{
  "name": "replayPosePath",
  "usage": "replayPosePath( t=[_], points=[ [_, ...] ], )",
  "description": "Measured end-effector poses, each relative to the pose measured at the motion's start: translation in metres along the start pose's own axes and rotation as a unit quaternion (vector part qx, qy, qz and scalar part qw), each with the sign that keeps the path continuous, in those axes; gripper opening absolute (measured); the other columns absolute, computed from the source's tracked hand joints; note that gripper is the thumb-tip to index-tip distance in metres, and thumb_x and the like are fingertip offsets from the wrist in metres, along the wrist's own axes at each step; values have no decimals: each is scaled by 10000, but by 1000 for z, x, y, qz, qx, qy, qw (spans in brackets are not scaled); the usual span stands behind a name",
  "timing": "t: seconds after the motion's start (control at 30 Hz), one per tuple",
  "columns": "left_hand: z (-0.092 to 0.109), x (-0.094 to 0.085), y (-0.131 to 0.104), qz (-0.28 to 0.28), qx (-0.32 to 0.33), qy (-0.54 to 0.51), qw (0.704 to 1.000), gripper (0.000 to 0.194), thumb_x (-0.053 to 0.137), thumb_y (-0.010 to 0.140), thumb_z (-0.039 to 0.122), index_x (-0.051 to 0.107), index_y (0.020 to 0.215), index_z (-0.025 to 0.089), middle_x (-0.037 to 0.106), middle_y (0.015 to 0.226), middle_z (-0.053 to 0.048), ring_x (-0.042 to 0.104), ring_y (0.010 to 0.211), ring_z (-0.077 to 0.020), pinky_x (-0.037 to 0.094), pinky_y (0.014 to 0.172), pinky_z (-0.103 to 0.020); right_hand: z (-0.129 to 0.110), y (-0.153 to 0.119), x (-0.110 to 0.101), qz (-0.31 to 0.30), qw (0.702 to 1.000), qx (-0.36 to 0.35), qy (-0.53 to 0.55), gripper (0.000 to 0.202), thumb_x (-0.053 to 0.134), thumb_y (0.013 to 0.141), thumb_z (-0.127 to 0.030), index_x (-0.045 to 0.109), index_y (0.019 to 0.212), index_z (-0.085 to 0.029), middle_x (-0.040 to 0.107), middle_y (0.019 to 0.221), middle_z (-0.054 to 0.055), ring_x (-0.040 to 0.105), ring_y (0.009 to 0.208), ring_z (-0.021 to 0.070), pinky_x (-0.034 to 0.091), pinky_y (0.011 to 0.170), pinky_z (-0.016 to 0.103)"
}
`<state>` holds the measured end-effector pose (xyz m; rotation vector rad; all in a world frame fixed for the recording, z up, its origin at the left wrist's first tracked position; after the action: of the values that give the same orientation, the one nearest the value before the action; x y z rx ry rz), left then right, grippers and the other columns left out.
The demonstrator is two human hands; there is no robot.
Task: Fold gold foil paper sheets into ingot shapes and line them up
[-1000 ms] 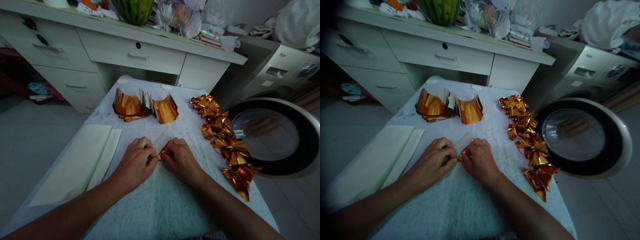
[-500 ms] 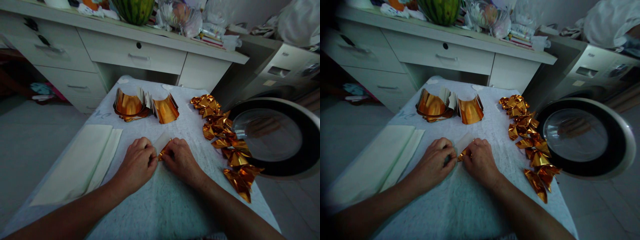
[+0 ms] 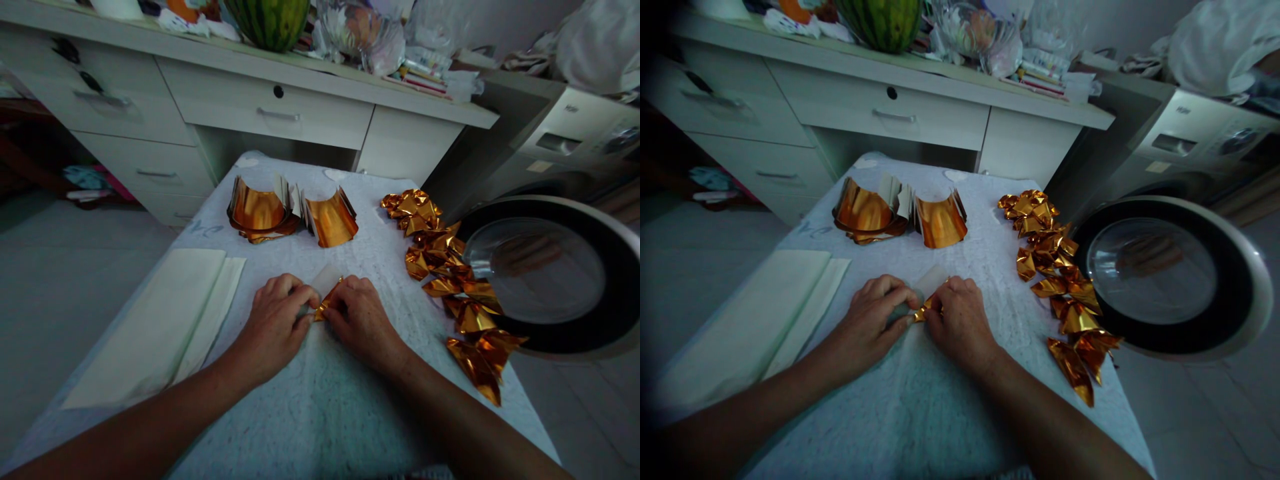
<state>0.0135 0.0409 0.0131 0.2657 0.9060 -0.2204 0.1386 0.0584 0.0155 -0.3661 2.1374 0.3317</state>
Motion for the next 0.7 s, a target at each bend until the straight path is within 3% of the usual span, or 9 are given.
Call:
replayPosePath(
  t=[0.23,0.7],
  points=[
    [-1,2,1,-18,16,0,1000,332,563,792,67,681,1014,283,527,999,-24,471,1008,-234,388,873,-419,3,1,1,1,1000,8,4,110,631,803,-136,577,713,-169,549,806,36,474,803,187,357,765,341],
    [1,1,5,-25,-2,14,1000,332,572,785,104,717,1013,295,558,988,-28,486,989,-230,409,860,-411,-2,-3,-2,19,1000,1,0,127,636,786,-209,533,853,-179,551,874,49,469,848,212,373,788,354]
  ],
)
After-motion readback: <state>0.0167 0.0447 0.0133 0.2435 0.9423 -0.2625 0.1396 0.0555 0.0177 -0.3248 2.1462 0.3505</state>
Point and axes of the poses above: each hand's wrist, its own y-axis towards the middle knuckle, its own x-axis out of the palm, z = x × y, the point moved 8 cm from there along y, towards the middle knuckle
